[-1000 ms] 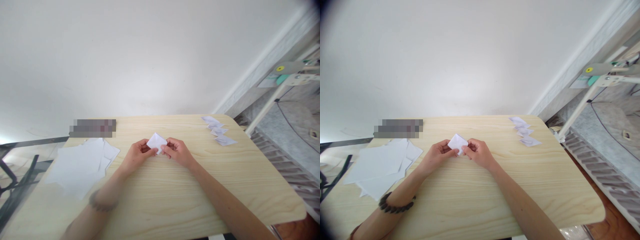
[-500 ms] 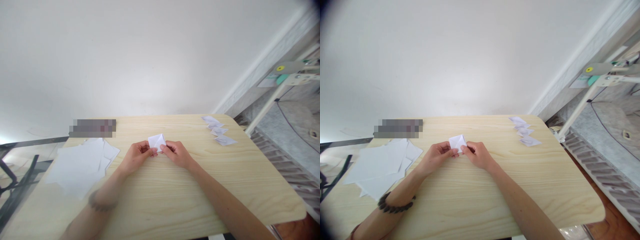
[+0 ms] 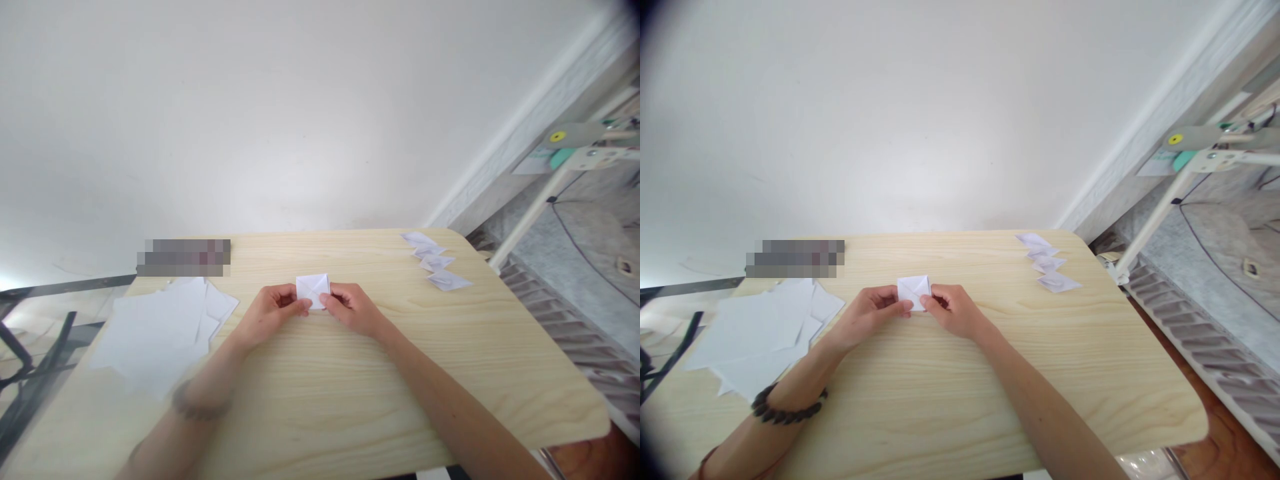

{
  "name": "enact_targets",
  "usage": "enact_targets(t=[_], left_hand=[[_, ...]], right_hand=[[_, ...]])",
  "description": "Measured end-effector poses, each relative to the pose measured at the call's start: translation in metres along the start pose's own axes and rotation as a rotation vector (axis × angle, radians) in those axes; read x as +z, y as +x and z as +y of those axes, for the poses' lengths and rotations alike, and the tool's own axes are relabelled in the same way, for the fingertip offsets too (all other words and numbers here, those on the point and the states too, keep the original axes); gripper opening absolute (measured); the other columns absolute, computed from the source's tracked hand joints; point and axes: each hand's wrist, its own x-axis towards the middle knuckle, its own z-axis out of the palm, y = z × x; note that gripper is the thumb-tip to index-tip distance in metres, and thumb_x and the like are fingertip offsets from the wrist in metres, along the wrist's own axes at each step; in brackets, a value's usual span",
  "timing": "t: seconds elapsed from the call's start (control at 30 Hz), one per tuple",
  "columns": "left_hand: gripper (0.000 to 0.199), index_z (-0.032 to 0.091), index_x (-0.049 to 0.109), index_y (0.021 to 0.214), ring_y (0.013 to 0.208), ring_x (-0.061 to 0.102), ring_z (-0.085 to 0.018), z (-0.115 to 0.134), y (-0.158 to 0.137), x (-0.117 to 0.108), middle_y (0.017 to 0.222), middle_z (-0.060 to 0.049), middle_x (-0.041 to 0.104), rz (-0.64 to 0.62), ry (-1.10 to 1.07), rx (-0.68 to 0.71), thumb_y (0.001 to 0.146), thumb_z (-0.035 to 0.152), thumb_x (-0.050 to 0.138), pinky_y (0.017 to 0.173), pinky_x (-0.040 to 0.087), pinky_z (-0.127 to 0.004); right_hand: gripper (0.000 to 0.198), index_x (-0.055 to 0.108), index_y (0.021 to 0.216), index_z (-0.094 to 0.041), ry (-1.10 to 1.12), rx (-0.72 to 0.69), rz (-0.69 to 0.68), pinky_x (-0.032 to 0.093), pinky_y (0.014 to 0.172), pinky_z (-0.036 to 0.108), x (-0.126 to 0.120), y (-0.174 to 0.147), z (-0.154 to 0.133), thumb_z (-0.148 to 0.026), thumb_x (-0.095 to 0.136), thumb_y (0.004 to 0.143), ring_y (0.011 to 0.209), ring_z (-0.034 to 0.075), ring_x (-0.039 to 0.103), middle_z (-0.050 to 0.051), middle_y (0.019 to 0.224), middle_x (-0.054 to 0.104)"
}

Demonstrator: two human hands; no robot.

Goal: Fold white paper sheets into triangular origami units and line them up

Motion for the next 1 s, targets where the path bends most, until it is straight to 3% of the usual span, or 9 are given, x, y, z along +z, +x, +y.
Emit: enact_targets(t=[0.23,0.43,0.63,0.7,0.83,1.0], left_hand=[[0.019,0.013,0.064,0.074,0.073,0.053,-0.015,0.005,-0.001,-0.004,0.074,-0.003,0.061,-0.067,0.031,-0.002,0.078,0.029,0.053,0.068,0.038,-0.024],[0.022,0.013,0.064,0.074,0.072,0.053,-0.014,0.003,-0.001,-0.003,0.074,-0.003,0.061,-0.052,0.048,0.029,0.078,0.032,0.054,0.066,0.038,-0.023],[0.019,0.015,0.063,0.085,0.065,0.051,-0.011,-0.007,0.002,0.000,0.072,-0.001,0.059,0.096,0.025,0.052,0.075,0.031,0.059,0.061,0.041,-0.022],[0.017,0.016,0.064,0.084,0.067,0.052,-0.011,-0.010,0.003,-0.001,0.078,-0.002,0.058,0.158,0.043,0.101,0.074,0.030,0.060,0.061,0.043,-0.022],[0.017,0.019,0.067,0.087,0.068,0.051,-0.011,-0.015,0.005,-0.004,0.083,-0.003,0.053,0.280,0.141,0.206,0.076,0.030,0.059,0.057,0.045,-0.022],[0.016,0.023,0.068,0.087,0.069,0.051,-0.011,-0.018,0.003,-0.008,0.080,-0.002,0.050,0.354,0.473,0.366,0.079,0.024,0.053,0.057,0.044,-0.021]], right_hand=[[0.028,0.037,0.062,-0.018,0.025,-0.004,0.098,0.025,0.045,0.020,0.001,-0.002,-0.002,-0.034,0.041,0.084,0.048,0.007,0.033,-0.005,0.054,0.036],[0.032,0.039,0.060,-0.018,0.081,0.019,0.041,0.029,0.046,0.020,-0.001,-0.001,0.000,-0.035,0.038,0.087,0.046,0.007,0.036,-0.005,0.050,0.039],[0.018,0.051,0.089,-0.017,0.100,0.008,0.246,0.037,0.046,0.019,-0.001,0.001,0.005,-0.033,0.048,0.082,0.049,0.008,0.046,-0.002,0.061,0.050],[0.017,0.055,0.088,-0.018,0.013,-0.033,0.297,0.039,0.048,0.020,-0.002,0.001,0.006,-0.032,0.050,0.081,0.052,0.008,0.048,0.000,0.066,0.055],[0.013,0.059,0.083,-0.018,-0.107,-0.099,0.299,0.041,0.047,0.019,-0.003,0.000,0.006,-0.029,0.052,0.080,0.050,0.008,0.050,0.000,0.065,0.059],[0.013,0.061,0.089,-0.020,-0.165,-0.180,0.281,0.050,0.064,0.020,-0.005,0.000,0.009,-0.022,0.050,0.081,0.073,0.011,0.060,0.002,0.085,0.065]])
